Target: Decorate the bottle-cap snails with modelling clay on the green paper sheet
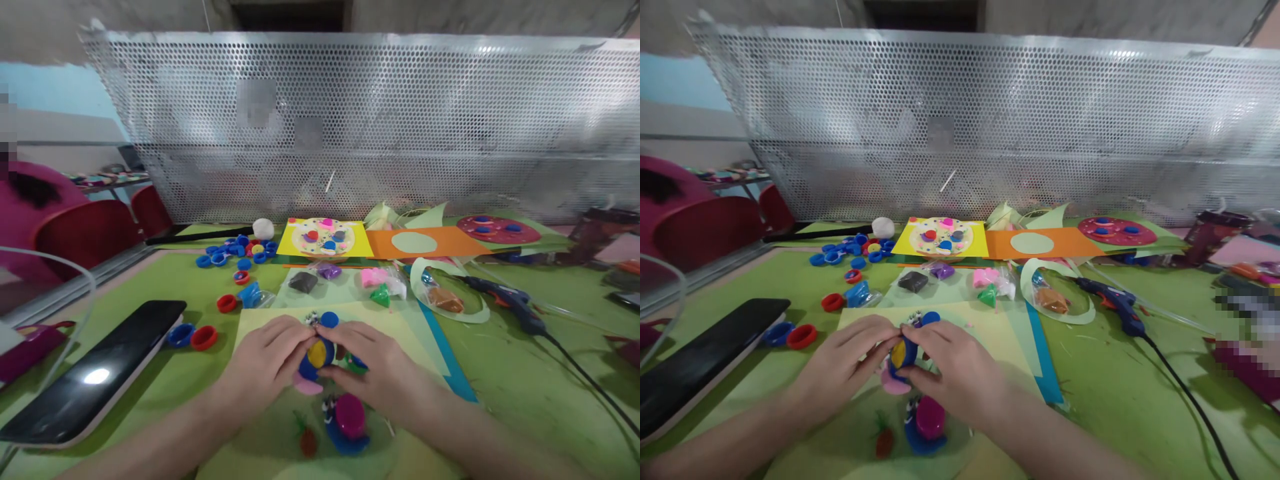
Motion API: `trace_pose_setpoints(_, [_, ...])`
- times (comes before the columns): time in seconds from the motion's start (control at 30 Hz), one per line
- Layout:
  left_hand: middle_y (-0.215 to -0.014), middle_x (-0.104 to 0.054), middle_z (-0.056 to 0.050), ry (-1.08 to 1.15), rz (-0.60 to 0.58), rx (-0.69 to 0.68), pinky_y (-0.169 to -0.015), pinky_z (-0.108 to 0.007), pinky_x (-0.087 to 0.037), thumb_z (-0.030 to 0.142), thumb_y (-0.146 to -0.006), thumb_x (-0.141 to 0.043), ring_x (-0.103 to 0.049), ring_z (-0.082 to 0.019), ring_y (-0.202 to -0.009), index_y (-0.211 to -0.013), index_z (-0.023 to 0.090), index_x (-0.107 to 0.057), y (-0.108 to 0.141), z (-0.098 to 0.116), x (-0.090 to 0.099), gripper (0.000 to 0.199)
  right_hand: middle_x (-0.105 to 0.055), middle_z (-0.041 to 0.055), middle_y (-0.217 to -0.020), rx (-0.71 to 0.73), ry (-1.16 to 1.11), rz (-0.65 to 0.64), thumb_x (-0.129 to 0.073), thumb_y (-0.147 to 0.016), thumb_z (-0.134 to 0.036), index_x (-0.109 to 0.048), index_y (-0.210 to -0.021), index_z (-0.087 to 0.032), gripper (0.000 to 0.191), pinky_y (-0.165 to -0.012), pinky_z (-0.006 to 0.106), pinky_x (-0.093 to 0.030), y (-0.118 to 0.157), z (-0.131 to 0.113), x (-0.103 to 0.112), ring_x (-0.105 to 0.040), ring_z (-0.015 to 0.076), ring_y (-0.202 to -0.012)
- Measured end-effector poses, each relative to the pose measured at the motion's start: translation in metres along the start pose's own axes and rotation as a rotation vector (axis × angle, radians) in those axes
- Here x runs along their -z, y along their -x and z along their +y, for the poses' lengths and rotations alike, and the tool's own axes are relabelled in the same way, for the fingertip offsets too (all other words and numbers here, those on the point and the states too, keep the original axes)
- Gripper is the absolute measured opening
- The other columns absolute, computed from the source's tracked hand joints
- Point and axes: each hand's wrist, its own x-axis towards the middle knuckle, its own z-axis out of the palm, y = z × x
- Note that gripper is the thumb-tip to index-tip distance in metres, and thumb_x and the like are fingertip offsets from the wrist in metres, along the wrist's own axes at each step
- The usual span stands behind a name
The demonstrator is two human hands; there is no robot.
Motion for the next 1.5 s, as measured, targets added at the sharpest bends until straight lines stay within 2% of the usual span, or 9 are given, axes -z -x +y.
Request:
trace_pose_setpoints(0.13, [-0.07, -0.07, -0.005, -0.198, 0.044, -0.185, -0.061, -0.024, -0.055, 0.018, -0.093, -0.037, -0.065, -0.015, -0.066, -0.081, 0.013, -0.061, -0.002, 0.001, 0.005, 0.027, -0.066, 0.008, -0.102, -0.069, -0.103, 0.017, -0.067, -0.073, -0.02, -0.059, -0.11, -0.015, 0.038, -0.08, 0.025, -0.052, 0.0, -0.002, -0.001, -0.062, 0.0159, -0.091])
trace_pose_setpoints(0.3, [-0.075, -0.071, -0.009, -0.439, 0.018, -0.369, -0.059, -0.03, -0.054, 0.01, -0.089, -0.042, -0.066, -0.022, -0.072, -0.087, 0.007, -0.062, -0.001, 0.005, 0.015, 0.021, -0.067, 0.0066, -0.093, -0.068, -0.17, 0.059, -0.066, -0.074, -0.023, -0.061, -0.105, -0.015, 0.033, -0.072, 0.023, -0.052, 0.0, -0.008, 0.001, -0.062, 0.0124, -0.075])
trace_pose_setpoints(0.43, [-0.076, -0.072, -0.009, -0.528, 0.06, -0.476, -0.055, -0.032, -0.05, 0.009, -0.086, -0.046, -0.067, -0.025, -0.073, -0.089, 0.006, -0.063, 0.002, 0.004, 0.021, 0.017, -0.066, 0.005, -0.09, -0.095, -0.168, 0.046, -0.068, -0.073, -0.027, -0.063, -0.1, -0.018, 0.029, -0.069, 0.023, -0.052, 0.001, -0.01, 0.003, -0.061, 0.0119, -0.072])
trace_pose_setpoints(0.5, [-0.078, -0.072, -0.008, -0.465, 0.067, -0.452, -0.062, -0.033, -0.051, 0.008, -0.086, -0.047, -0.067, -0.024, -0.075, -0.091, 0.007, -0.062, 0.003, 0.002, 0.024, 0.015, -0.066, 0.0048, -0.089, -0.111, -0.177, 0.052, -0.068, -0.073, -0.027, -0.062, -0.099, -0.017, 0.028, -0.069, 0.024, -0.051, -0.001, -0.009, 0.003, -0.061, 0.0121, -0.072])
trace_pose_setpoints(0.6, [-0.078, -0.071, -0.006, -0.276, 0.048, -0.272, -0.069, -0.028, -0.052, 0.013, -0.09, -0.044, -0.066, -0.018, -0.074, -0.093, 0.01, -0.06, 0.002, 0.0, 0.025, 0.017, -0.066, 0.0038, -0.085, -0.145, -0.174, 0.05, -0.067, -0.074, -0.026, -0.062, -0.098, -0.018, 0.026, -0.068, 0.025, -0.05, -0.004, -0.006, 0.003, -0.06, 0.0126, -0.071])
trace_pose_setpoints(0.73, [-0.074, -0.07, -0.004, -0.116, 0.04, -0.112, -0.062, -0.022, -0.051, 0.023, -0.093, -0.041, -0.065, -0.014, -0.068, -0.093, 0.014, -0.06, 0.0, -0.002, 0.021, 0.02, -0.066, 0.0034, -0.082, -0.166, -0.158, 0.058, -0.066, -0.073, -0.025, -0.063, -0.097, -0.018, 0.025, -0.065, 0.025, -0.05, -0.007, -0.003, 0.005, -0.059, 0.0126, -0.067])
trace_pose_setpoints(0.9, [-0.077, -0.069, -0.004, -0.066, 0.006, -0.078, -0.063, -0.021, -0.052, 0.025, -0.092, -0.044, -0.065, -0.014, -0.072, -0.093, 0.015, -0.06, 0.0, -0.003, 0.014, 0.019, -0.067, 0.0029, -0.085, -0.151, -0.161, 0.008, -0.066, -0.073, -0.021, -0.062, -0.101, -0.019, 0.028, -0.067, 0.024, -0.049, -0.006, -0.005, 0.007, -0.06, 0.013, -0.071])
trace_pose_setpoints(1.13, [-0.067, -0.065, -0.003, -0.074, -0.016, -0.055, -0.057, -0.021, -0.05, 0.024, -0.093, -0.04, -0.062, -0.013, -0.062, -0.076, 0.016, -0.057, -0.003, 0.001, 0.018, 0.026, -0.067, 0.0057, -0.088, -0.139, -0.131, -0.072, -0.067, -0.073, -0.029, -0.061, -0.105, -0.015, 0.035, -0.074, 0.028, -0.05, -0.003, -0.006, 0.004, -0.061, 0.0157, -0.079])
trace_pose_setpoints(1.5, [-0.076, -0.067, -0.003, -0.067, -0.071, -0.022, -0.064, -0.022, -0.051, 0.024, -0.093, -0.041, -0.063, -0.014, -0.073, -0.086, 0.017, -0.058, 0.002, -0.007, 0.013, 0.019, -0.066, 0.0035, -0.089, -0.13, -0.122, -0.014, -0.067, -0.073, -0.024, -0.06, -0.105, -0.018, 0.033, -0.069, 0.025, -0.05, -0.005, -0.001, 0.008, -0.06, 0.0131, -0.074])
